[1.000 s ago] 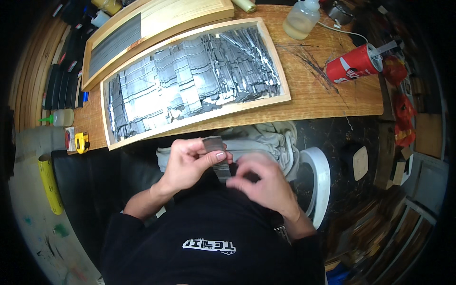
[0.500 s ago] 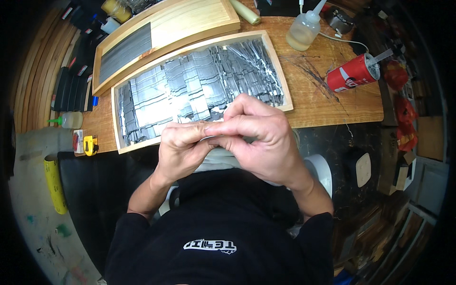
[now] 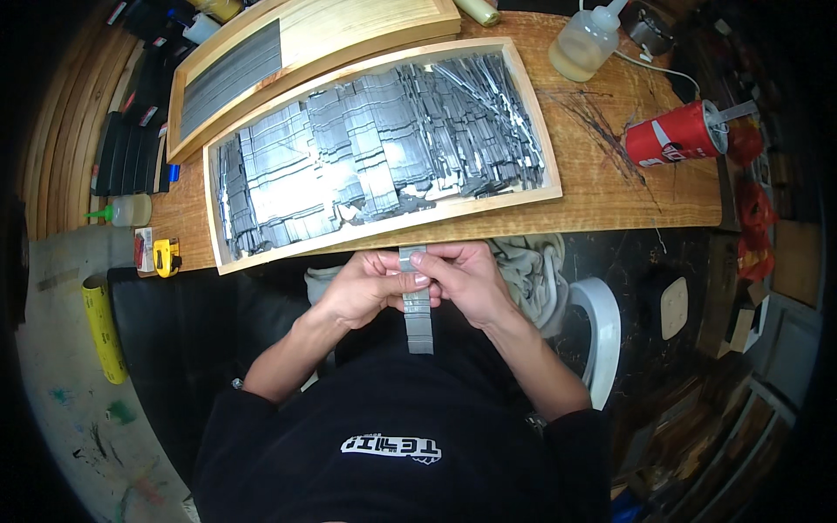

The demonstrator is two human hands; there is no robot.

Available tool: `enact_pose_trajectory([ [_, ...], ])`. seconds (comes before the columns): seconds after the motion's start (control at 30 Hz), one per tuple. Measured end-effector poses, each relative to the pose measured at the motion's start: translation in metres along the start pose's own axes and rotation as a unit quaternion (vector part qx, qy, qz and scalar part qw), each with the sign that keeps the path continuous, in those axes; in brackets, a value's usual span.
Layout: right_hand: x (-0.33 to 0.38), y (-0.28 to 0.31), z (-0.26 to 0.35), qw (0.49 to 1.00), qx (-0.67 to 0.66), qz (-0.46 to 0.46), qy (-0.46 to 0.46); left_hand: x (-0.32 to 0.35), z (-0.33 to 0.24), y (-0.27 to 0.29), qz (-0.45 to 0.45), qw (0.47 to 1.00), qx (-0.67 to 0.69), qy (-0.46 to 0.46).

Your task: The person repeatedly picks up small gray metal strips from a wooden tray, aligns them by hand, and stacks them into a growing bundle. The person occasionally wipes the strips with a white cloth before continuing to assemble the stack.

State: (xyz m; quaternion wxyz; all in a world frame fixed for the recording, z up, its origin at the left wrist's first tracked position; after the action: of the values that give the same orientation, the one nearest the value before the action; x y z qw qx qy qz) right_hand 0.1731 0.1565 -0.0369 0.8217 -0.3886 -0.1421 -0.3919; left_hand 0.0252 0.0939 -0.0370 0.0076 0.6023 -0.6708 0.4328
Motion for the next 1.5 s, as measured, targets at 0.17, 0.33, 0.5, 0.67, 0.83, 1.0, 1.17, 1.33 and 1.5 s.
enact_pose_trajectory([
  [0.17,0.014,-0.015,0.012,0.965,0.223,-0.045,0.128,0.016,-0.005,0.0,-0.055,0.967,-0.199,-0.149],
  [0.33,0.031,-0.047,0.03,0.908,0.327,-0.021,0.26,0.054,-0.013,-0.005,-0.11,0.847,-0.395,-0.338],
  [0.5,0.023,-0.055,0.034,0.908,0.338,0.044,0.245,0.067,-0.01,-0.007,-0.144,0.845,-0.386,-0.342],
  [0.67,0.018,-0.06,0.035,0.914,0.339,0.061,0.216,0.072,-0.008,-0.005,-0.154,0.855,-0.372,-0.326],
  [0.83,0.02,-0.067,0.038,0.875,0.394,0.048,0.278,0.071,-0.009,-0.002,-0.159,0.844,-0.368,-0.357],
  [1.0,0.021,-0.063,0.035,0.886,0.369,0.038,0.276,0.07,-0.015,-0.005,-0.158,0.854,-0.369,-0.332],
  [1.17,0.024,-0.063,0.038,0.897,0.363,0.046,0.248,0.069,-0.015,0.001,-0.128,0.867,-0.344,-0.337],
  [1.33,0.026,-0.061,0.038,0.882,0.373,0.042,0.283,0.07,-0.015,0.002,-0.131,0.871,-0.354,-0.315],
  [1.5,0.026,-0.059,0.037,0.882,0.374,0.038,0.284,0.069,-0.013,0.002,-0.131,0.87,-0.347,-0.324],
])
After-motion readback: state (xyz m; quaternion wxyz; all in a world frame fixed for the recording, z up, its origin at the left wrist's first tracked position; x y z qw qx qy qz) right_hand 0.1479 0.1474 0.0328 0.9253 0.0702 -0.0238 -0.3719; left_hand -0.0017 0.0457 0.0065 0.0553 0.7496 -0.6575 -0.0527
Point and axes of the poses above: each hand's wrist, its own x-axis away from the middle knuckle, its own y-axis out of the back of the hand, z = x × y, the point moved 4 cm from there along -x, towards the middle knuckle, and after that the axes turned 3 degrees about -y, right-handed, at the moved point
